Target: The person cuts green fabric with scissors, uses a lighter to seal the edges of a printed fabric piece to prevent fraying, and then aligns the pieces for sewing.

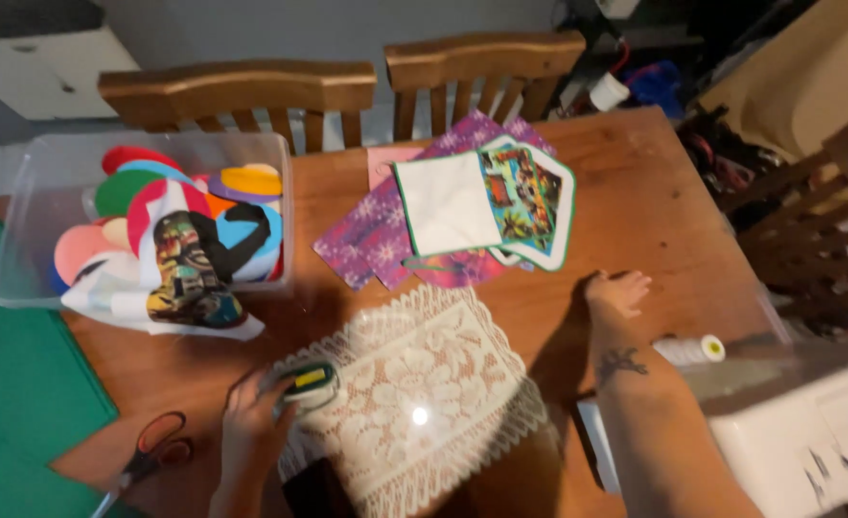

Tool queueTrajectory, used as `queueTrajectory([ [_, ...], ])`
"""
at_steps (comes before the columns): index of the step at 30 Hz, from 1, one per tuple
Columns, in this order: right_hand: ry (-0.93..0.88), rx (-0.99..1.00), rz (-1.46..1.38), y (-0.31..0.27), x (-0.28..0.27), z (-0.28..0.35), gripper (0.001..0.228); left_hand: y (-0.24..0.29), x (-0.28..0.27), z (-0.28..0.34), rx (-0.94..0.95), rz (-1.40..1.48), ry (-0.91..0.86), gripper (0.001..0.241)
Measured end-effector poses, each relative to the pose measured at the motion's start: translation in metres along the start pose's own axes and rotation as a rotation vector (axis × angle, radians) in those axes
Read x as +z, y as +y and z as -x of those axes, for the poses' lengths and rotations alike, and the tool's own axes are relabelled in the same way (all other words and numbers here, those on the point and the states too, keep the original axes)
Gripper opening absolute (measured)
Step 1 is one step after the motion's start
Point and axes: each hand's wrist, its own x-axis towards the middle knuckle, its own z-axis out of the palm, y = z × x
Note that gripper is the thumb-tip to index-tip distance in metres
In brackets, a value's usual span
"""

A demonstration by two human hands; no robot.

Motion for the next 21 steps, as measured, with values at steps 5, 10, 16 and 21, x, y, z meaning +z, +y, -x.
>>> queueTrajectory([
  [5, -0.207, -0.08, 0.106, -0.016, -0.002, -0.013, 0.092, 0.007, -0.006, -0.019, -0.015, -0.011, -0.09, 0.038],
  [10, 0.098, -0.419, 0.031, 0.011, 0.053, 0.112, 0.097, 0.011, -0.002, -0.018, 0.057, -0.011, -0.003, 0.034],
  [16, 0.116, -1.172, -0.142, 0.044, 0.02, 0.316, 0.081, -0.005, 0.014, -0.015, -0.032, -0.041, -0.068, 0.046],
  [21, -0.396, -1.257, -0.231, 0.047, 0.003, 0.331, 0.055, 0.002, 0.01, -0.019, -0.049, 0.026, -0.087, 0.039],
])
